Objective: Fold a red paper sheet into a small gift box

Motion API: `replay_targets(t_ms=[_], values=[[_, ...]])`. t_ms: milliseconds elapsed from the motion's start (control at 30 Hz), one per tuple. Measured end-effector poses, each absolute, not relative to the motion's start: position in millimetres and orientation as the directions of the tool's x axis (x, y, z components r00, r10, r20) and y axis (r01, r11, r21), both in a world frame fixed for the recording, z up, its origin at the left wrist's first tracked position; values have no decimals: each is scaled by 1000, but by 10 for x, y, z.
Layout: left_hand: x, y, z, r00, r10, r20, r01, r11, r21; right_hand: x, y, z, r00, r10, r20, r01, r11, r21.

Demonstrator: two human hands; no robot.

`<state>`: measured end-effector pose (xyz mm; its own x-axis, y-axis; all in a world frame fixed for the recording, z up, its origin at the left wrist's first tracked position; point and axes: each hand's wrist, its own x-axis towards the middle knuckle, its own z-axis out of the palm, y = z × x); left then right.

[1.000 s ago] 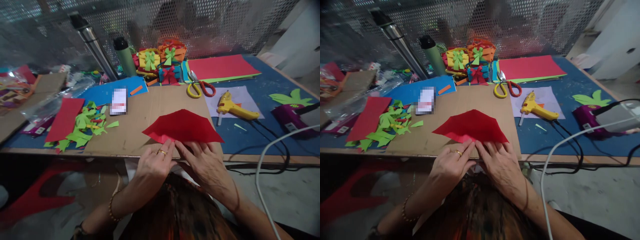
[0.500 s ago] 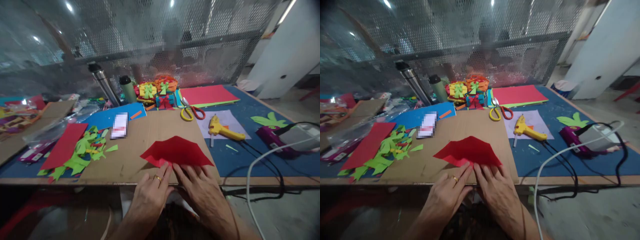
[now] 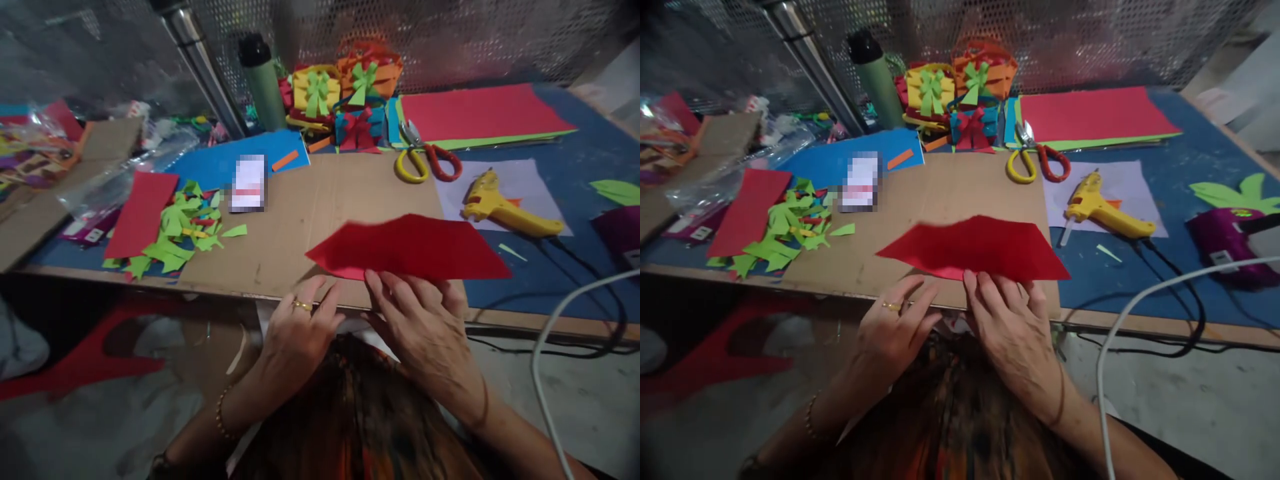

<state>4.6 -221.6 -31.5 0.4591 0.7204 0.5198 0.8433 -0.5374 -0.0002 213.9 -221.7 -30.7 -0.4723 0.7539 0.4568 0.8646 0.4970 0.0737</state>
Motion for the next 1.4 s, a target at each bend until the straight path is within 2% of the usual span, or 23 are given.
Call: replay_targets(t_ms=[167,400,667,833,1067,1233,1400], values=[[7,-2170,-262,451,695,560,823,-566,39,2143,-2253,-312,-461,752,471,867,495,57],[1,-2157,-253,522,749,408,838,-540,-81,2112,-2309,-251,-471,784,405,874,476,96],[68,-2154,-190,543,726,421,833,-530,-160,2058,-2309,-224,-487,773,405,871,465,159],[103,-2160,-167,546,751,370,834,-526,-163,2076,-2259,-235,-501,767,401,862,482,155],[130,-2162,-209,565,741,363,825,-517,-228,2080,-2253,-177,-490,794,361,871,461,168],[139,-2158,-260,559,719,413,827,-520,-213,2089,-2224,-245,-493,782,381,869,468,163],[154,-2209,-272,519,774,361,854,-474,-212,2102,-2192,-265,-507,757,413,859,485,165]])
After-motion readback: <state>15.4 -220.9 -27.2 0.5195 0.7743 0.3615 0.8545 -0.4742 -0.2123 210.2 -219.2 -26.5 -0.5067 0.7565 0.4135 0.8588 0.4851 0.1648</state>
